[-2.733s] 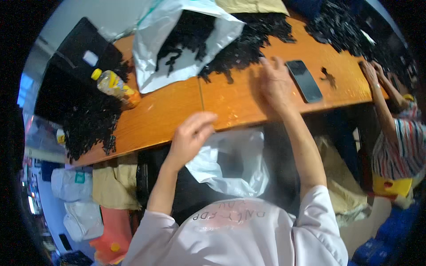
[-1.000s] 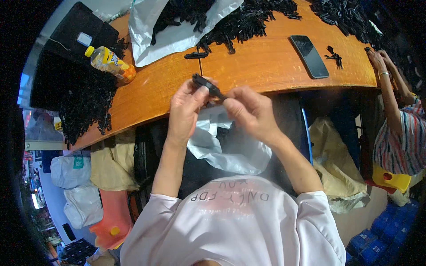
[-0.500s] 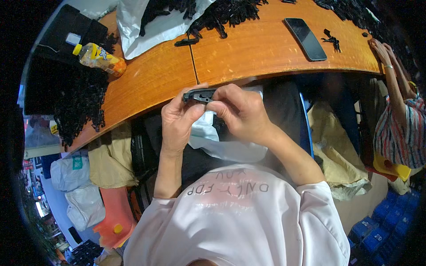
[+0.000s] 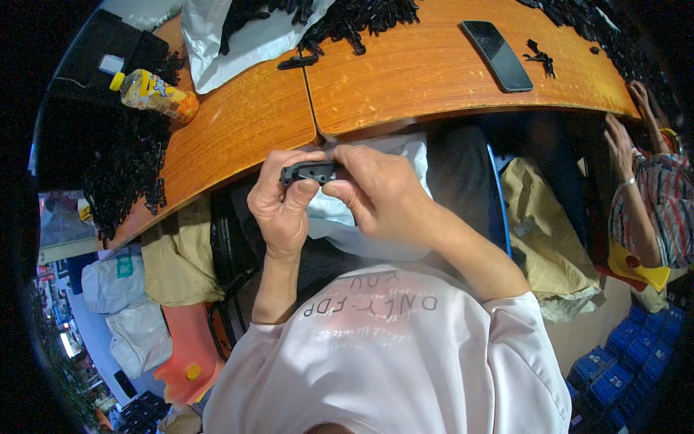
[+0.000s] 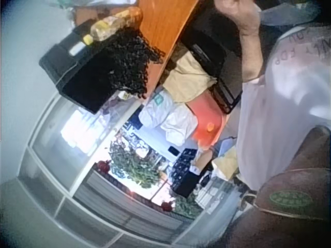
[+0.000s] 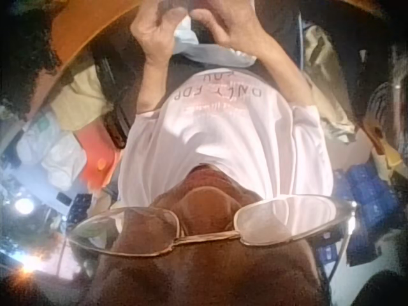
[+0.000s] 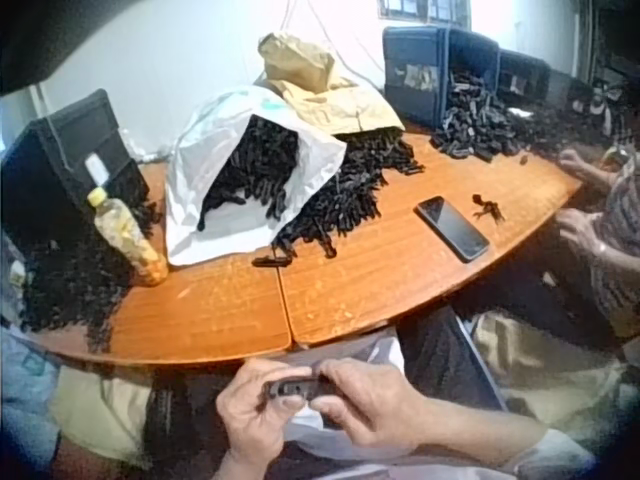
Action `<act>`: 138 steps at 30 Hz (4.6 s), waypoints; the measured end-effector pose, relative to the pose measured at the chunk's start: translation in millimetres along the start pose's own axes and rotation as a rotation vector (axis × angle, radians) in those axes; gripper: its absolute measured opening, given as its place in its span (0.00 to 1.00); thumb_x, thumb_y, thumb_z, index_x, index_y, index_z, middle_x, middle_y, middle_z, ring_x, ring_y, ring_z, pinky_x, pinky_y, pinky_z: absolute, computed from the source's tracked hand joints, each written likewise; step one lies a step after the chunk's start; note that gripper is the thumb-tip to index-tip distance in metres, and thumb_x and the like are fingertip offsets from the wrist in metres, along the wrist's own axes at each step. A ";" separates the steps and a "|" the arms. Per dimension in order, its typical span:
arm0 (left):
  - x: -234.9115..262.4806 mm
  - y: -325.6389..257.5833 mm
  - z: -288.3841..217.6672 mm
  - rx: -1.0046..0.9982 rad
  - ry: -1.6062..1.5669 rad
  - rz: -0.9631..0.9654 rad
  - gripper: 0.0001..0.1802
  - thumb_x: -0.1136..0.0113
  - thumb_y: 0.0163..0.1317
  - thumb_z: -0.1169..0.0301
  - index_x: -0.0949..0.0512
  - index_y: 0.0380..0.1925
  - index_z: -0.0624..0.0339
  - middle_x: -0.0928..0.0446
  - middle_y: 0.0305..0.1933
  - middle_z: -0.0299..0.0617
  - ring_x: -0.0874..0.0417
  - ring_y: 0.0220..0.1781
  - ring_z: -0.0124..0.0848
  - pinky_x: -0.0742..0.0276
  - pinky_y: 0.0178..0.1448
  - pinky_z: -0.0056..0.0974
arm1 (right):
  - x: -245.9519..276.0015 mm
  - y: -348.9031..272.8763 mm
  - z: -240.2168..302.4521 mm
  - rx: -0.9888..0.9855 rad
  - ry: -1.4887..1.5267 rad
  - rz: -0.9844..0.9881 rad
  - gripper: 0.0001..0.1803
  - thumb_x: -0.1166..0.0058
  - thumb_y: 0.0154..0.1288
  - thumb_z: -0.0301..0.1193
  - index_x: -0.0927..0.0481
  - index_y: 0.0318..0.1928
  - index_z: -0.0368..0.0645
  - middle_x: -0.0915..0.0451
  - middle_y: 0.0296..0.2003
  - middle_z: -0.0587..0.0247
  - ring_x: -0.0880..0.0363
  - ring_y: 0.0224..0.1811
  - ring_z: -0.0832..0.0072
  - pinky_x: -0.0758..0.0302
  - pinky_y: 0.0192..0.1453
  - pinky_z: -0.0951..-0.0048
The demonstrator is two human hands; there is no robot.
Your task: The person reaches into a white bag to retrieve black plastic components and places them on a wooden table. They then pick up individual pieces and press them together by hand to assemble them.
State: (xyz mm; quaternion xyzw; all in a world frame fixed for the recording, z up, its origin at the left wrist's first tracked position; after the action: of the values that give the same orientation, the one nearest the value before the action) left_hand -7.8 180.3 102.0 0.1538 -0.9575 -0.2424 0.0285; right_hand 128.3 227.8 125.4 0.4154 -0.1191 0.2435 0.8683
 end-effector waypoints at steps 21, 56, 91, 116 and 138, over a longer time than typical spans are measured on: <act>-6.5 1.2 49.1 0.290 -0.670 0.049 0.15 0.33 0.64 0.69 0.20 0.46 0.67 0.23 0.46 0.42 0.22 0.48 0.29 0.27 0.55 0.32 | -1.7 -0.9 1.5 0.057 -0.128 0.042 0.17 0.28 0.56 0.30 0.22 0.40 0.34 0.23 0.23 0.60 0.26 0.18 0.71 0.33 0.20 0.72; 25.9 45.3 77.2 0.503 -0.195 -0.190 0.13 0.37 0.68 0.67 0.19 0.45 0.66 0.19 0.35 0.38 0.17 0.31 0.23 0.21 0.35 0.26 | 29.7 79.1 -118.4 0.212 -0.762 0.039 0.10 0.41 0.55 0.27 0.15 0.39 0.51 0.21 0.51 0.66 0.24 0.52 0.62 0.21 0.50 0.64; -4.0 -17.3 -14.1 0.181 -0.033 -0.128 0.16 0.29 0.62 0.68 0.16 0.46 0.66 0.21 0.36 0.34 0.28 0.27 0.15 0.35 0.27 0.21 | 24.8 -2.2 15.5 -0.218 -0.041 -0.017 0.22 0.30 0.59 0.35 0.22 0.46 0.33 0.18 0.33 0.48 0.16 0.28 0.65 0.23 0.30 0.71; -22.2 -22.8 8.1 0.366 -0.739 0.011 0.16 0.29 0.61 0.65 0.17 0.45 0.62 0.19 0.43 0.38 0.25 0.33 0.19 0.34 0.31 0.23 | 17.6 -7.1 39.6 -0.046 -0.004 0.006 0.12 0.32 0.59 0.28 0.21 0.36 0.36 0.24 0.21 0.54 0.23 0.19 0.60 0.30 0.23 0.65; -37.1 -16.5 34.2 0.429 -0.787 0.035 0.15 0.28 0.60 0.68 0.19 0.43 0.63 0.21 0.37 0.37 0.22 0.35 0.22 0.30 0.35 0.24 | 7.8 -19.2 12.4 -0.146 0.052 0.106 0.11 0.34 0.62 0.31 0.22 0.34 0.36 0.23 0.22 0.51 0.21 0.21 0.56 0.28 0.24 0.64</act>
State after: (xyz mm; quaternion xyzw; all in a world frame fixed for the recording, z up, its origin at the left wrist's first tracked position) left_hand 27.6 193.5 64.8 0.0360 -0.9265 -0.0778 -0.3664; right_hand 145.0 210.4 123.7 0.3374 -0.1358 0.2906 0.8850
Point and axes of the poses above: each hand's wrist, its own y-axis towards the middle knuckle, its own x-axis out of the back of the hand, z = x × y, the point moved 9 cm from there along y, towards the middle knuckle
